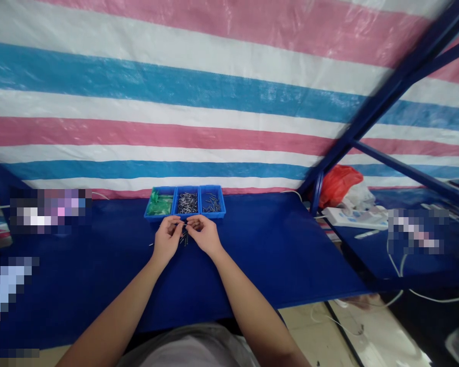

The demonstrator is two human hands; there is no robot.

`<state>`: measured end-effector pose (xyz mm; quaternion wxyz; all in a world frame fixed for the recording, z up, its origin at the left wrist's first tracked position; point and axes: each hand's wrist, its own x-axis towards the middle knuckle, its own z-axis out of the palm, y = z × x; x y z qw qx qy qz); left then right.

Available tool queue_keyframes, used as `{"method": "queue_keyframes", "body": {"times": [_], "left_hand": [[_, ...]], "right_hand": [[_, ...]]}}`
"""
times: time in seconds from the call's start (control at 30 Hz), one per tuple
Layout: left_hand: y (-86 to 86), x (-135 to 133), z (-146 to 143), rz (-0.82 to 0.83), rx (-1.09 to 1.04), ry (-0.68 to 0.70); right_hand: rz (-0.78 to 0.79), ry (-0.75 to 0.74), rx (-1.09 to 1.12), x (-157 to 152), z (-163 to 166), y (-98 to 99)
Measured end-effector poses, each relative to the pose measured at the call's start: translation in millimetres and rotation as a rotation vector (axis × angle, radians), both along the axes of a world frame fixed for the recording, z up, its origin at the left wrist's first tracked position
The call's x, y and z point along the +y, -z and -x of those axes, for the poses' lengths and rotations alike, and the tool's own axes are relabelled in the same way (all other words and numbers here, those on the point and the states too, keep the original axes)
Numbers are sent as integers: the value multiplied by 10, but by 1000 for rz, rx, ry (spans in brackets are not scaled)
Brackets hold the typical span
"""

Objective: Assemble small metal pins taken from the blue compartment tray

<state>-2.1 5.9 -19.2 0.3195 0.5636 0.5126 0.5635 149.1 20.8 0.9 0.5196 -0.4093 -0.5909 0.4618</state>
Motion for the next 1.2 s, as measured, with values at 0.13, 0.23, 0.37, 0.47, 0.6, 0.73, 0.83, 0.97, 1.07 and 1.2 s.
{"method": "queue_keyframes", "body": {"times": [0.13,0.23,0.37,0.47,0.6,0.73,0.83,0.97,1.07,1.2], "left_hand": [[5,-2,-4,9,6,17],[-15,-16,-4,32,-11,24],[-43,-30,-8,47,-59,28],[-49,-31,-15,34,-56,33],[-53,-29,-21,37,-59,40],[-51,-26,-20,35,-43,37],[-36,-20,-15,19,-30,23],[-26,-18,-6,14,-24,24],[-41,-28,-3,8,14,17],[-67,-42,-9,41,-16,13]], "right_hand": [[-12,2,-10,-11,13,-1],[-19,15,-28,-24,26,-13],[-15,44,-25,-15,26,-9],[-4,62,-33,0,23,13],[-14,63,-40,3,27,27],[-43,71,-52,-9,25,7],[-68,58,-102,-24,21,-15],[-116,54,-182,-39,19,-26],[-139,34,-214,-46,18,-33],[-137,18,-243,-53,15,-48]]}}
